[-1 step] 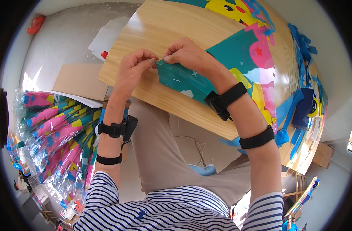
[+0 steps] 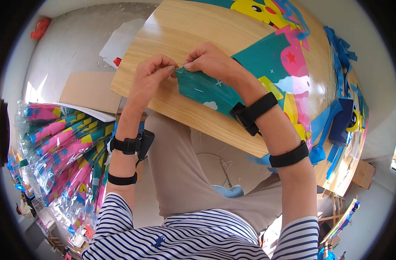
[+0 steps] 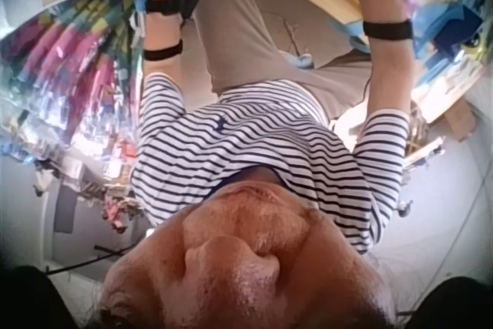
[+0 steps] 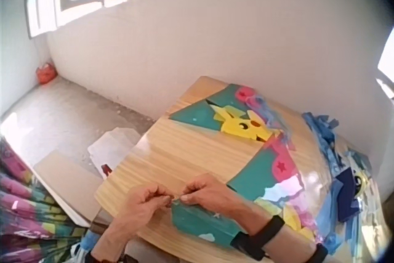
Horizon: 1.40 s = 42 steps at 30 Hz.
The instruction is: Assemble a character-themed kite by taping down plastic edges.
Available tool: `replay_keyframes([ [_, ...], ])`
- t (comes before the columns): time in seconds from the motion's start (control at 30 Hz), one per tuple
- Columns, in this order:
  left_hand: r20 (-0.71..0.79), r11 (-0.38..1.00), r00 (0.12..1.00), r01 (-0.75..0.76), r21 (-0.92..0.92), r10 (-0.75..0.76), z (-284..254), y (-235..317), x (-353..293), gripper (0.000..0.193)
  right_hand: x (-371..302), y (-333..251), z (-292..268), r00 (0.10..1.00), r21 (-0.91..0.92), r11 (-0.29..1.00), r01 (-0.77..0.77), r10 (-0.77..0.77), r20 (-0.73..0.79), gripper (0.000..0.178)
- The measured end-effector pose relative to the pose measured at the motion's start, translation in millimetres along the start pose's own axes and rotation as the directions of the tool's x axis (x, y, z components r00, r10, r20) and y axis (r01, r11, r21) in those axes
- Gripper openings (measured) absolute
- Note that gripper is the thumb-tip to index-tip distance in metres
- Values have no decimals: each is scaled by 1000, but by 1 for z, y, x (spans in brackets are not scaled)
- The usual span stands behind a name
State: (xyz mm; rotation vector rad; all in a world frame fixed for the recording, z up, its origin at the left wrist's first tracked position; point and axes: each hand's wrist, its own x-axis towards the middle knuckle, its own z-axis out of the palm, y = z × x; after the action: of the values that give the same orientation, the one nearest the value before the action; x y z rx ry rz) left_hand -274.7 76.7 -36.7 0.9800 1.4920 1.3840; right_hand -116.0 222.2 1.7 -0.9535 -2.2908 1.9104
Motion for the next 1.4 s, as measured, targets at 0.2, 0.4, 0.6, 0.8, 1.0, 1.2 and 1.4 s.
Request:
replay_keyframes([
  [0.2, 23, 1000, 1000, 13, 12, -14, -1, -1, 1, 9, -1, -1, 1, 998, 67, 996, -60, 60, 10, 13],
  [0.4, 5, 988, 998, -66, 140, 66, 5, 13, -3, 6, -1, 0, 2, 997, 85, 993, -75, 76, -9, 14],
  [0.6, 45, 970, 995, -94, 224, 86, 3, 10, 0, 5, 1, 3, 3, 997, 95, 992, -82, 83, -3, 15],
  [0.8, 0, 984, 996, -85, 154, 86, 4, 4, -1, 4, -1, 3, 0, 998, 84, 996, -6, 1, 59, 15],
  [1.0, -166, 946, 962, -163, 280, 215, 12, 6, -6, 5, -4, 1, 2, 997, 6, 1000, 15, -15, 74, 15],
  [1.2, -232, 722, 795, -332, 606, 560, 33, 11, -23, 15, -2, 8, 2, 999, 51, 998, 24, -26, 33, 16],
  [1.4, -226, 686, 784, -317, 655, 578, 41, 4, -19, 18, 0, 12, 7, 998, 34, 998, 59, -59, -14, 16],
])
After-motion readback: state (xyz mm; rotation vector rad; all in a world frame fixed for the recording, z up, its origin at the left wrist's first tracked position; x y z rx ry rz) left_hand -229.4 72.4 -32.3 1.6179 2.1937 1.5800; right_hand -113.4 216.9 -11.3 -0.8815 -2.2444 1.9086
